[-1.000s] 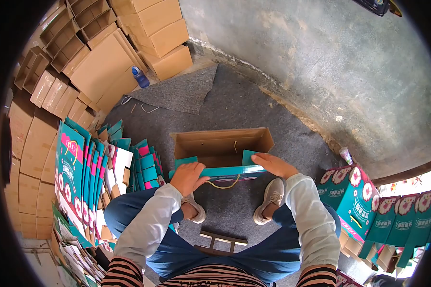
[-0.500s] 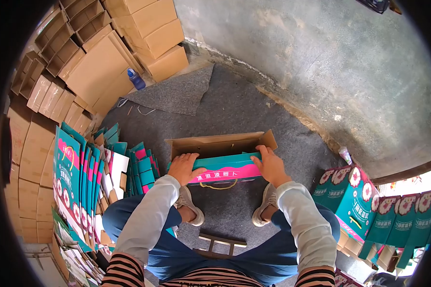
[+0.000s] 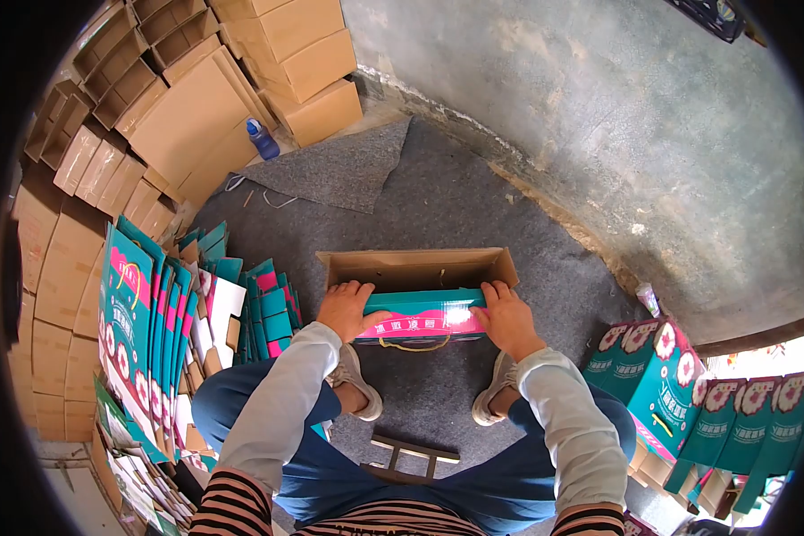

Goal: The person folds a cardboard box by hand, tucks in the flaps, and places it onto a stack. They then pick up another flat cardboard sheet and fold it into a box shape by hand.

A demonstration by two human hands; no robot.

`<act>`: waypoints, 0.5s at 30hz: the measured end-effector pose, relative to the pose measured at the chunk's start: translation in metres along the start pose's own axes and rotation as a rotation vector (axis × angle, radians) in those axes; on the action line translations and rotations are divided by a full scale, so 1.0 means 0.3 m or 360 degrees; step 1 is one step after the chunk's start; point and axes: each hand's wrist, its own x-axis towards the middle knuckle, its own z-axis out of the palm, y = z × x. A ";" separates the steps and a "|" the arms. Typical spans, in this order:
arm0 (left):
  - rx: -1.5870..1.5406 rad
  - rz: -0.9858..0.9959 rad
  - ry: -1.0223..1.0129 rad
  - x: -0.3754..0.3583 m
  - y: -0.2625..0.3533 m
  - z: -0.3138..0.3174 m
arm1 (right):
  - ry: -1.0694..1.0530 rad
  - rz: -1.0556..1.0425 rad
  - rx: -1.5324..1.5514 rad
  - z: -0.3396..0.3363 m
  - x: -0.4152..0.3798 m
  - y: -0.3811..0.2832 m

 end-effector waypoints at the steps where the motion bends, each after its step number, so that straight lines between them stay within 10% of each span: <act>1: 0.0012 -0.0042 -0.0026 -0.010 -0.008 -0.019 | -0.0007 0.0011 -0.0011 0.008 0.003 0.003; 15: 0.0281 0.0240 0.0167 -0.096 -0.105 0.059 | -0.0232 0.0164 -0.0243 0.020 0.046 -0.031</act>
